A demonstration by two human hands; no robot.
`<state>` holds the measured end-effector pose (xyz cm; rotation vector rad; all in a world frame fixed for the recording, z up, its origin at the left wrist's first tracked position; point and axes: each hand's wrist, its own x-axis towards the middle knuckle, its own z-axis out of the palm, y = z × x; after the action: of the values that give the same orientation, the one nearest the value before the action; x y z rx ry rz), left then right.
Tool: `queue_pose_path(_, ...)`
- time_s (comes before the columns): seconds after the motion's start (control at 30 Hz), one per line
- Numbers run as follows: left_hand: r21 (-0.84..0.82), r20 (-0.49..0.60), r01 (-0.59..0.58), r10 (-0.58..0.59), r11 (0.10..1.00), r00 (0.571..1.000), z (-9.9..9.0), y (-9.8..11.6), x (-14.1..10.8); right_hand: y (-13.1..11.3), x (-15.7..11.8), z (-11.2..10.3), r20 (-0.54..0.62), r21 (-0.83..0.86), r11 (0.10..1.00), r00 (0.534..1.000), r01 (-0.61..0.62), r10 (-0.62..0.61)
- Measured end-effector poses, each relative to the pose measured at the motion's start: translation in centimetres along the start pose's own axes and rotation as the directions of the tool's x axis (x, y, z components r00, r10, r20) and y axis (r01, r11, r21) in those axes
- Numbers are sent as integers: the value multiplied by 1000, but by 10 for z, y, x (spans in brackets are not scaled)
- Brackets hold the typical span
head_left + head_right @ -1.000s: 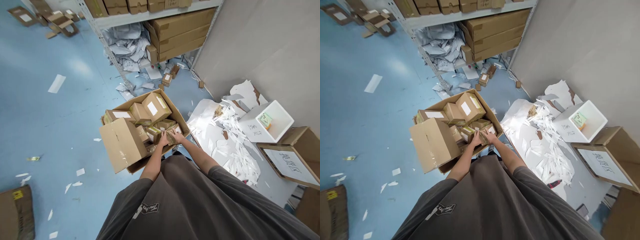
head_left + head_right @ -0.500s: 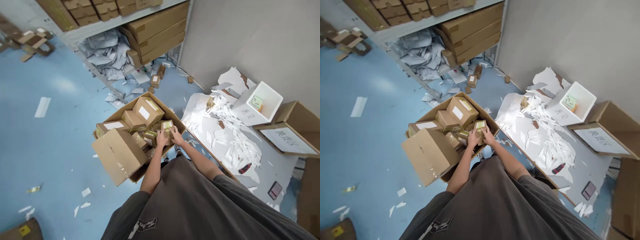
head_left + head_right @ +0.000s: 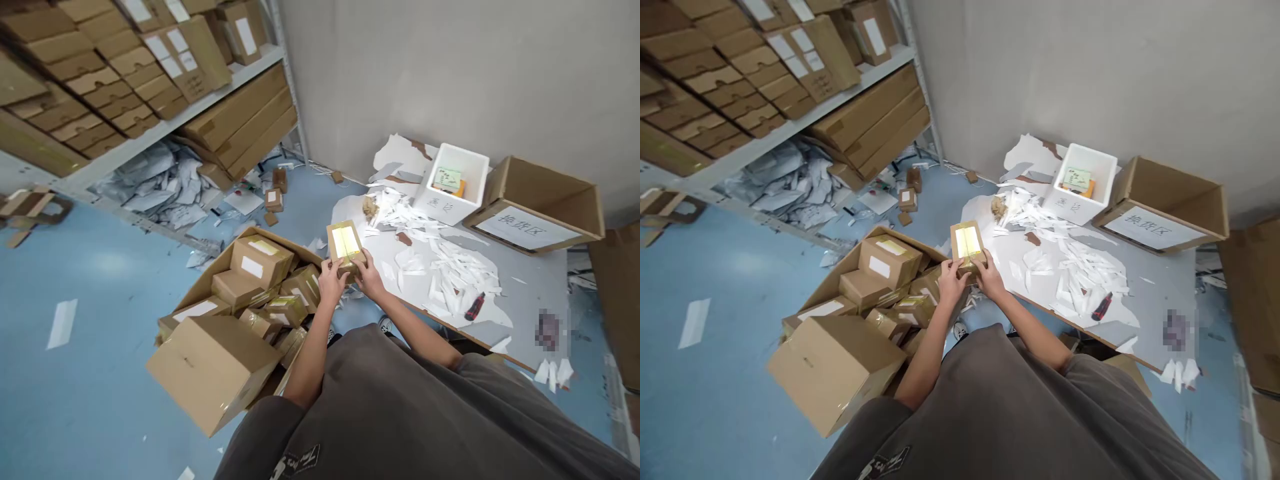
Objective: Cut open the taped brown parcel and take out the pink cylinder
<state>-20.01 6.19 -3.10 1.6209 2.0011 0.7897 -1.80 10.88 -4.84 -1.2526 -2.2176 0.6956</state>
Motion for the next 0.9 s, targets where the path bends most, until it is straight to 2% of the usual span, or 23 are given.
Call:
queue_pose_path(0.13, -29, 141, -112, 115, 993, 983, 76, 67, 29, 72, -31, -56, -105, -3, 991, 985, -135, 134)
queue_pose_path(0.23, -79, 247, -176, 191, 981, 950, 140, 106, 37, 125, -64, -80, -194, -10, 967, 949, -256, 249)
queue_pose_path(0.33, -70, 359, -206, 218, 976, 908, 197, 127, 36, 170, -100, -88, -221, -11, 927, 905, -374, 363)
queue_pose_path(0.43, 19, 494, -200, 164, 980, 854, 238, 131, 31, 206, -135, -90, -131, 9, 894, 886, -448, 445)
queue_pose_path(0.5, 63, 542, -198, 133, 978, 830, 254, 128, 27, 222, -152, -92, -39, 19, 888, 887, -459, 460)
queue_pose_path(0.6, 83, 536, -180, 108, 980, 838, 267, 124, 24, 237, -160, -97, 41, 16, 904, 903, -428, 427)
queue_pose_path(0.73, 3, 513, -137, 116, 991, 850, 273, 126, 32, 244, -145, -104, 113, -59, 900, 893, -431, 435)
queue_pose_path(0.9, -140, 550, -134, 190, 981, 813, 277, 128, 52, 244, -126, -107, 134, -145, 855, 846, -498, 516)
